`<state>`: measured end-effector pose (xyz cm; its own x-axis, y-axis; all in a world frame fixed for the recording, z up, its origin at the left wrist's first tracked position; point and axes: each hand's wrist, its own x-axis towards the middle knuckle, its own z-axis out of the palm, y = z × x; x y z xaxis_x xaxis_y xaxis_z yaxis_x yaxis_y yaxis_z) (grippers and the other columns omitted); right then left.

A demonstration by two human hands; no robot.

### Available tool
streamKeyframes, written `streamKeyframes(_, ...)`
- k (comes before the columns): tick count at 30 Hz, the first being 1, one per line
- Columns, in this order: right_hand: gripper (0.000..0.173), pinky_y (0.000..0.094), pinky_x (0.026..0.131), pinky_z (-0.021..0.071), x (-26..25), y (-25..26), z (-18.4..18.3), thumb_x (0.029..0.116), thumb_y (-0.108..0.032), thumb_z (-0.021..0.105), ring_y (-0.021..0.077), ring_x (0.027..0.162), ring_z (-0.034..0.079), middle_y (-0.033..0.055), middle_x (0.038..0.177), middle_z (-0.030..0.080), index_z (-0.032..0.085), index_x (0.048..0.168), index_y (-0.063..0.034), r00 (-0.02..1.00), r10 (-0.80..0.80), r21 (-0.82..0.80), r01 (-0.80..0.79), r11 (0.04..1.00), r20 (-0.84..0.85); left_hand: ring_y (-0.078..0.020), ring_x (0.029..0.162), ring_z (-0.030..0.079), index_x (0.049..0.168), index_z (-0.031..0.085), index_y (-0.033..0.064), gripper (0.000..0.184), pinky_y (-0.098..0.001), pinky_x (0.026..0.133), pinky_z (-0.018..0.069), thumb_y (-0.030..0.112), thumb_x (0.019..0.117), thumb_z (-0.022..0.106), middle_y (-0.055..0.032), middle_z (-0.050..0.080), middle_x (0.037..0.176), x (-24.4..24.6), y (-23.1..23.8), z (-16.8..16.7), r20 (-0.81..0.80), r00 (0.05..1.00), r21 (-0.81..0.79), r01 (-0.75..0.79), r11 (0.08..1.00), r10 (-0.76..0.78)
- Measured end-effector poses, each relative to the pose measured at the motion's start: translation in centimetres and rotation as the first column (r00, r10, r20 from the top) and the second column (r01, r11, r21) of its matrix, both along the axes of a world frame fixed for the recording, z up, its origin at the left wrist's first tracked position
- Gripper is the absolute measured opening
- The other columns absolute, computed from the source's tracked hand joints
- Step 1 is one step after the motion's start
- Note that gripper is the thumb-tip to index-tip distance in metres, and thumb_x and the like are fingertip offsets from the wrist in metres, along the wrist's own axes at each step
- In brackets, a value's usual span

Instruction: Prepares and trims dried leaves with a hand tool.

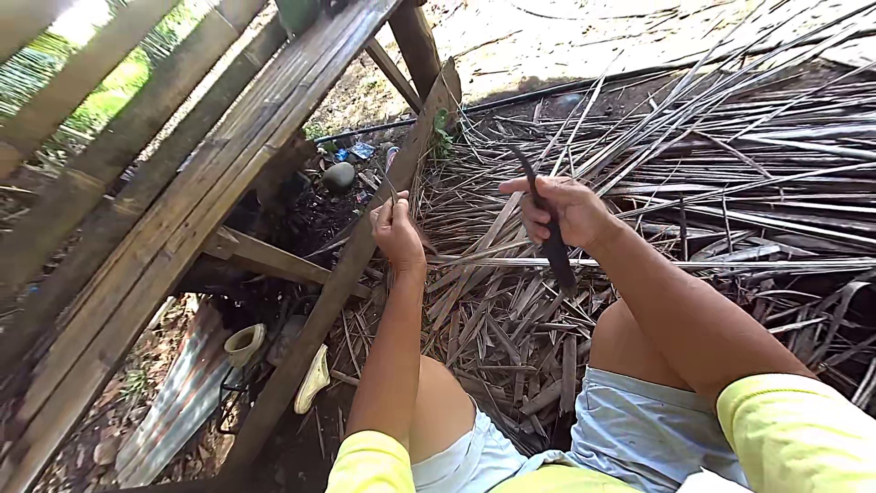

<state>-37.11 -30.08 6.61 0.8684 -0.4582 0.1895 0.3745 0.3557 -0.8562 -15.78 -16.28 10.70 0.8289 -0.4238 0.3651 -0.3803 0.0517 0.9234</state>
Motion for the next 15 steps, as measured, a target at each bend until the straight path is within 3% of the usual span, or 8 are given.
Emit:
streamKeyframes(2, 0.045, 0.0236, 0.046, 0.0514, 0.7, 1.1, -0.7, 0.1057, -0.029, 0.035, 0.0052, 0.046, 0.053, -0.0070, 0.060, 0.056, 0.065, 0.130, -0.0061, 0.990, 0.137, 0.019, -0.137, 0.990, -0.014, -0.0056, 0.079, 0.059, 0.106, 0.074, -0.0014, 0.015, -0.0211, 0.072, 0.0497, 0.005, 0.0990, 0.062, -0.0056, 0.068, 0.097, -1.1, -0.3, -0.3, -0.074, 0.993, 0.008, 0.089, 0.996, -0.088)
streamKeyframes(3, 0.045, 0.0234, 0.046, 0.0518, 1.2, 1.7, -1.0, 0.1060, -0.028, 0.034, 0.0050, 0.046, 0.053, -0.0069, 0.060, 0.055, 0.065, 0.129, -0.0046, 0.981, 0.190, 0.050, -0.189, 0.981, -0.028, -0.0033, 0.065, 0.058, 0.105, 0.073, -0.0017, 0.012, -0.0185, 0.061, 0.0495, 0.003, 0.0973, 0.066, -0.0037, 0.069, 0.088, -1.9, -0.5, -0.4, -0.152, 0.981, 0.031, 0.123, 0.992, -0.117)
streamKeyframes(4, 0.048, 0.0225, 0.047, 0.0514, 1.7, 2.3, -1.2, 0.1078, -0.028, 0.029, 0.0045, 0.046, 0.053, -0.0069, 0.060, 0.054, 0.064, 0.129, -0.0039, 0.972, 0.227, 0.088, -0.222, 0.971, -0.053, -0.0041, 0.059, 0.059, 0.104, 0.072, -0.0024, 0.010, -0.0189, 0.055, 0.0510, 0.002, 0.0969, 0.067, -0.0033, 0.069, 0.081, -2.6, -0.7, -0.5, -0.242, 0.960, 0.054, 0.158, 0.986, -0.140)
streamKeyframes(7, 0.050, 0.0206, 0.047, 0.0507, 3.0, 3.7, -1.9, 0.1119, -0.033, 0.021, 0.0046, 0.047, 0.052, -0.0061, 0.062, 0.052, 0.059, 0.131, -0.0058, 0.961, 0.259, 0.246, -0.229, 0.942, -0.101, -0.0083, 0.059, 0.065, 0.108, 0.070, -0.0050, 0.012, -0.0227, 0.057, 0.0564, 0.001, 0.0982, 0.065, -0.0066, 0.070, 0.076, -4.4, -1.0, -0.7, -0.427, 0.889, 0.077, 0.219, 0.973, -0.166)
streamKeyframes(10, 0.041, 0.0209, 0.047, 0.0482, 3.8, 4.2, -1.8, 0.1127, -0.042, 0.026, 0.0052, 0.046, 0.048, -0.0065, 0.061, 0.049, 0.058, 0.110, -0.0175, 0.976, 0.150, 0.435, -0.068, 0.898, -0.157, -0.0115, 0.060, 0.066, 0.106, 0.068, -0.0046, 0.011, -0.0252, 0.058, 0.0577, 0.002, 0.1000, 0.061, -0.0076, 0.069, 0.075, -5.5, -1.0, -0.6, -0.573, 0.806, 0.081, 0.240, 0.967, -0.152)
streamKeyframes(12, 0.040, 0.0206, 0.047, 0.0473, 3.9, 3.7, -2.1, 0.1128, -0.042, 0.027, 0.0052, 0.047, 0.048, -0.0072, 0.062, 0.046, 0.056, 0.131, -0.0207, 0.986, 0.089, 0.471, -0.012, 0.882, -0.143, -0.0129, 0.059, 0.066, 0.100, 0.067, -0.0017, 0.016, -0.0271, 0.057, 0.0580, 0.011, 0.1039, 0.059, -0.0068, 0.068, 0.073, -5.7, -0.8, -0.3, -0.657, 0.739, 0.135, 0.310, 0.941, -0.149)
streamKeyframes(14, 0.039, 0.0211, 0.046, 0.0474, 4.1, 3.1, -2.2, 0.1121, -0.043, 0.031, 0.0056, 0.047, 0.048, -0.0069, 0.061, 0.047, 0.059, 0.125, -0.0198, 0.983, 0.034, 0.496, 0.063, 0.866, -0.183, -0.0121, 0.053, 0.063, 0.095, 0.066, -0.0018, 0.041, -0.0270, 0.051, 0.0545, 0.031, 0.1101, 0.049, -0.0068, 0.068, 0.069, -5.8, -0.3, 0.0, -0.612, 0.773, 0.348, 0.453, 0.821, -0.167)
streamKeyframes(15, 0.036, 0.0216, 0.045, 0.0476, 4.2, 2.9, -2.1, 0.1112, -0.044, 0.035, 0.0059, 0.046, 0.048, -0.0065, 0.061, 0.047, 0.060, 0.112, -0.0192, 0.975, 0.004, 0.518, 0.115, 0.848, -0.223, -0.0112, 0.050, 0.061, 0.090, 0.068, -0.0026, 0.051, -0.0267, 0.048, 0.0520, 0.038, 0.1115, 0.045, -0.0064, 0.068, 0.065, -6.1, 0.1, 0.2, -0.457, 0.863, 0.507, 0.454, 0.733, -0.218)
